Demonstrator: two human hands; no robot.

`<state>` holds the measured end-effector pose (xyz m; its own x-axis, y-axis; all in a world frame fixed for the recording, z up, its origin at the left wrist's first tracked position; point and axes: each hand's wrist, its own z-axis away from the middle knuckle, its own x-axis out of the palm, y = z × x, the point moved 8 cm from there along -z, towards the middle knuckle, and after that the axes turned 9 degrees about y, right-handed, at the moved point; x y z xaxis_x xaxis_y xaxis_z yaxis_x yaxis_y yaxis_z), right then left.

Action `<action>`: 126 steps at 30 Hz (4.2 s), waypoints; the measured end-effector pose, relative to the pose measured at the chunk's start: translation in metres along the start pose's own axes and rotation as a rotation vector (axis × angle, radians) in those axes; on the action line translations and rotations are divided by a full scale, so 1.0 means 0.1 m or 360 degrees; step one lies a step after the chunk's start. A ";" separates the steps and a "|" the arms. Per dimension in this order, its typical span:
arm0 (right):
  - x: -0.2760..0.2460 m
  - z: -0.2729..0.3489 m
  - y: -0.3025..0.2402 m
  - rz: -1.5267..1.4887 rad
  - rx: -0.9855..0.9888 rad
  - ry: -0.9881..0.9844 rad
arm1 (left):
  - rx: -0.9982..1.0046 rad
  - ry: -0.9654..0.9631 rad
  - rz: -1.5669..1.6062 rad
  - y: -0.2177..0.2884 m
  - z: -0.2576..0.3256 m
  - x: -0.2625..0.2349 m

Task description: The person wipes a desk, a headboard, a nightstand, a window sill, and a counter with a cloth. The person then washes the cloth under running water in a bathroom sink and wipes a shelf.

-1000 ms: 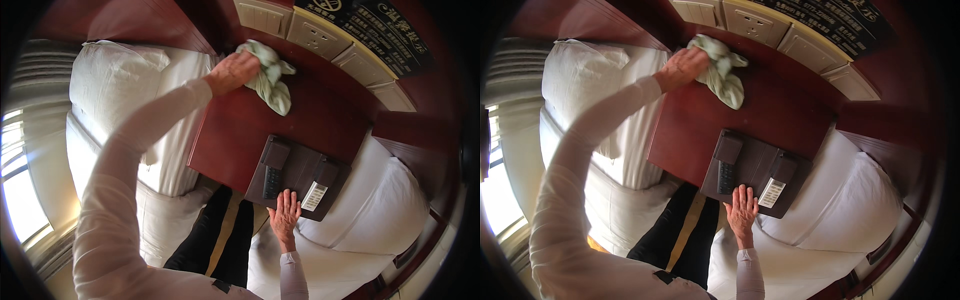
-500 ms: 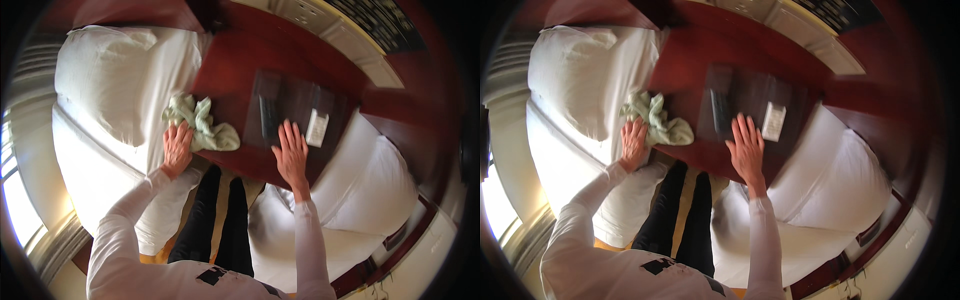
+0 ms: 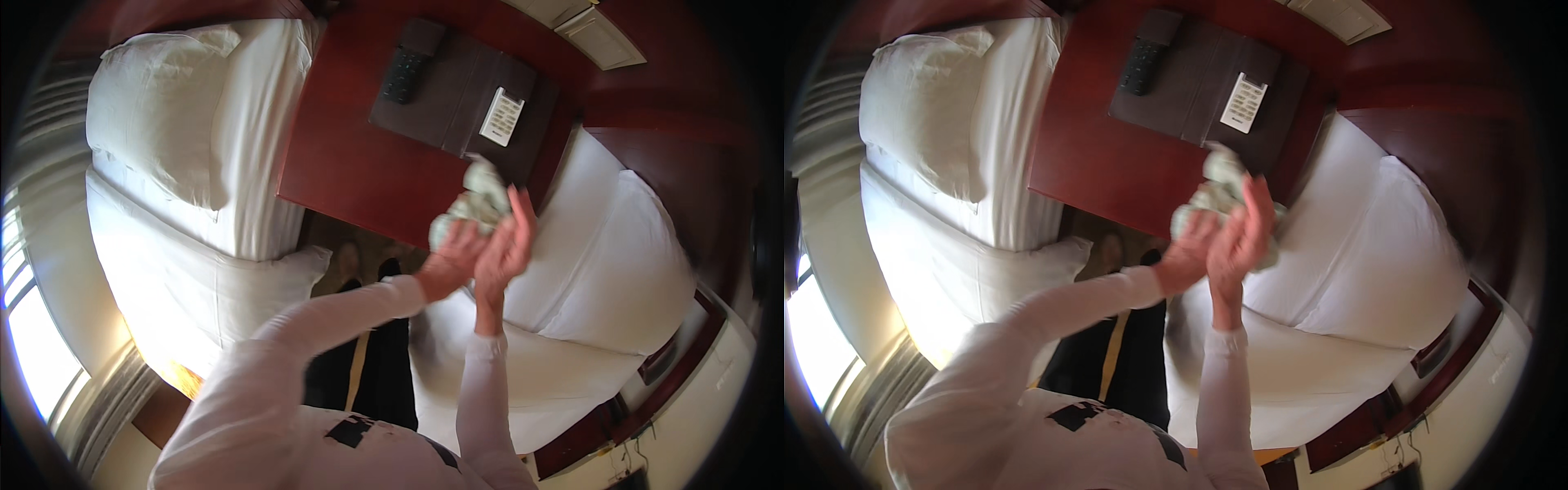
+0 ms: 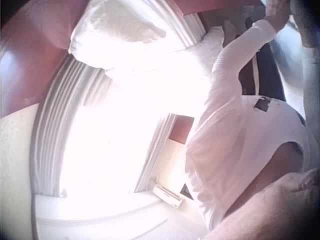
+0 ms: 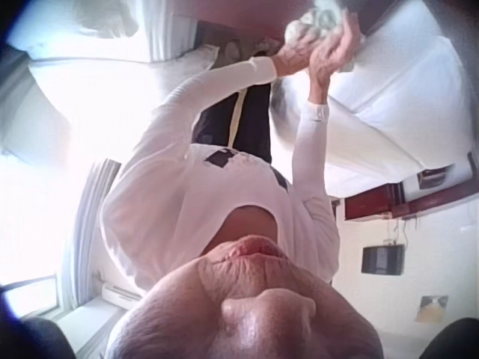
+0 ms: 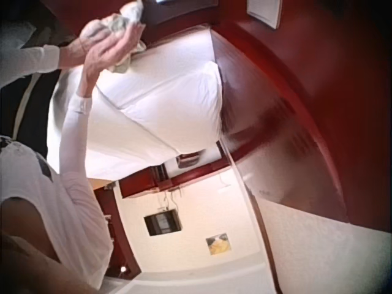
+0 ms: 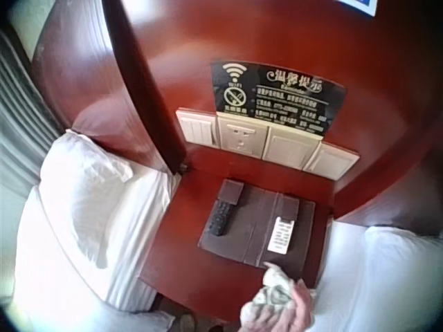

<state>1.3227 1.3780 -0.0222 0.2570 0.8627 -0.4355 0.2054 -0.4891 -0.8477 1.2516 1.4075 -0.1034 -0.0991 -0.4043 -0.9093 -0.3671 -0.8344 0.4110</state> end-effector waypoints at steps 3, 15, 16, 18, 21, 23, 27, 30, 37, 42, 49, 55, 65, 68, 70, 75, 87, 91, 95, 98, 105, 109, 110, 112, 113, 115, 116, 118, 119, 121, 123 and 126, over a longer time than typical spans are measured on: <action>-0.39 0.44 0.07 0.0174 0.0248 0.0109 | 0.0081 0.0252 0.0059 0.08 -0.10 -0.07; -0.25 2.66 0.06 -0.0170 0.0855 -0.0008 | -0.1134 0.0649 -0.0271 -1.73 1.83 -1.08; -0.14 2.84 0.03 -0.0229 0.1031 -0.0012 | -0.1204 0.0672 -0.0140 -1.74 2.01 -0.99; 0.07 3.12 -0.05 -0.0421 0.1244 0.0050 | -0.1291 0.0776 0.0401 -1.82 2.47 -0.45; 0.22 3.36 -0.08 -0.0603 0.1426 0.0096 | -0.1573 0.0747 0.1573 -1.88 2.81 0.53; 0.25 3.53 0.05 -0.0666 0.1468 0.0082 | -0.1731 0.0776 0.1946 -2.05 2.81 1.13; 0.17 3.79 0.54 -0.0646 0.1174 0.0046 | -0.1544 0.1045 0.1784 -2.58 2.12 1.74; 0.13 3.78 0.86 -0.0551 0.1056 0.0006 | -0.1023 0.0693 0.0870 -2.90 1.58 2.14; -0.03 3.50 1.41 -0.0533 0.0823 0.0177 | -0.0182 0.0195 -0.0076 -2.66 1.03 3.25; -0.18 3.52 1.56 -0.0622 0.0709 0.0311 | -0.0135 0.0253 -0.0221 -2.94 0.26 3.63; -0.02 3.45 1.59 -0.0651 0.0490 0.0376 | -0.0223 0.0295 -0.0207 -3.20 -0.16 3.61; 0.39 3.36 1.59 -0.0732 0.0537 0.0266 | 0.0333 0.0073 0.0080 -2.00 0.43 3.42; 0.13 3.66 1.66 -0.0381 0.0934 0.0222 | -0.0366 0.0435 -0.0419 -4.45 0.39 3.10; 0.05 3.54 1.50 -0.0371 0.0977 0.0379 | -0.0549 0.0462 -0.0514 -4.41 0.74 3.12; 0.06 3.60 1.51 -0.0402 0.1088 0.0385 | -0.0557 0.0496 -0.0550 -4.09 1.02 3.31; 0.04 3.82 1.37 -0.0426 0.1287 0.0445 | -0.0652 -0.0036 -0.0567 -2.52 1.24 3.91; -0.19 4.35 1.12 0.0122 0.1139 0.0440 | -0.2433 0.0327 0.3911 -0.64 0.87 3.70; -0.05 4.55 1.21 0.0253 0.1111 0.0271 | -0.2107 0.0223 0.4357 -0.45 0.77 2.91; 0.04 4.92 1.36 0.0136 0.1218 0.0115 | -0.2073 0.0206 0.4670 -0.26 0.71 2.07; 0.14 4.96 1.29 0.0015 0.1265 -0.0019 | -0.1699 0.0459 0.4739 -0.79 1.01 1.58; 1.00 3.67 1.66 -0.1541 0.2175 -0.0043 | -0.1744 0.1170 0.3862 -2.34 1.96 0.56; 1.56 2.29 1.85 -0.2273 0.1993 0.0463 | -0.1688 0.1121 0.3920 -2.50 2.41 -0.03; 1.63 2.28 1.85 -0.2360 0.2042 0.0568 | -0.1679 0.1117 0.3984 -2.40 2.46 -0.21; 1.77 2.34 1.75 -0.2534 0.2136 0.0751 | -0.1325 0.0876 0.3858 -2.26 2.68 -0.45; 1.77 2.44 1.73 -0.2396 0.2204 0.0803 | -0.1336 0.0904 0.3876 -2.16 2.81 -0.50; 1.72 2.64 1.81 -0.2133 0.2302 0.0925 | -0.1520 0.1056 0.4254 -1.93 3.05 -0.57; 1.63 2.88 1.88 -0.2141 0.2242 0.0930 | -0.1622 0.1038 0.4081 -1.80 3.19 -0.60; 1.54 3.32 1.90 -0.2206 0.2200 0.1040 | -0.1645 0.0837 0.3217 -1.62 3.47 -0.65; 1.51 3.45 1.75 -0.2228 0.2148 0.0972 | -0.1585 0.0732 0.2827 -1.52 3.65 -0.63; 1.37 3.77 1.46 -0.2154 0.2192 0.0856 | -0.1586 0.0664 0.2464 -1.31 3.91 -0.61; 1.26 3.94 1.25 -0.2068 0.2257 0.0727 | -0.1786 0.0841 0.2652 -1.10 4.03 -0.65; 1.18 3.92 1.02 -0.2046 0.2385 0.0627 | -0.2030 0.0929 0.2507 -0.88 4.02 -0.82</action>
<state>1.0035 1.4804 -0.2795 0.8255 0.3837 0.4140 -0.3415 0.9235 -0.1749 0.9204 1.6641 -0.0916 0.7049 -0.6852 0.1833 0.4254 0.6153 0.6636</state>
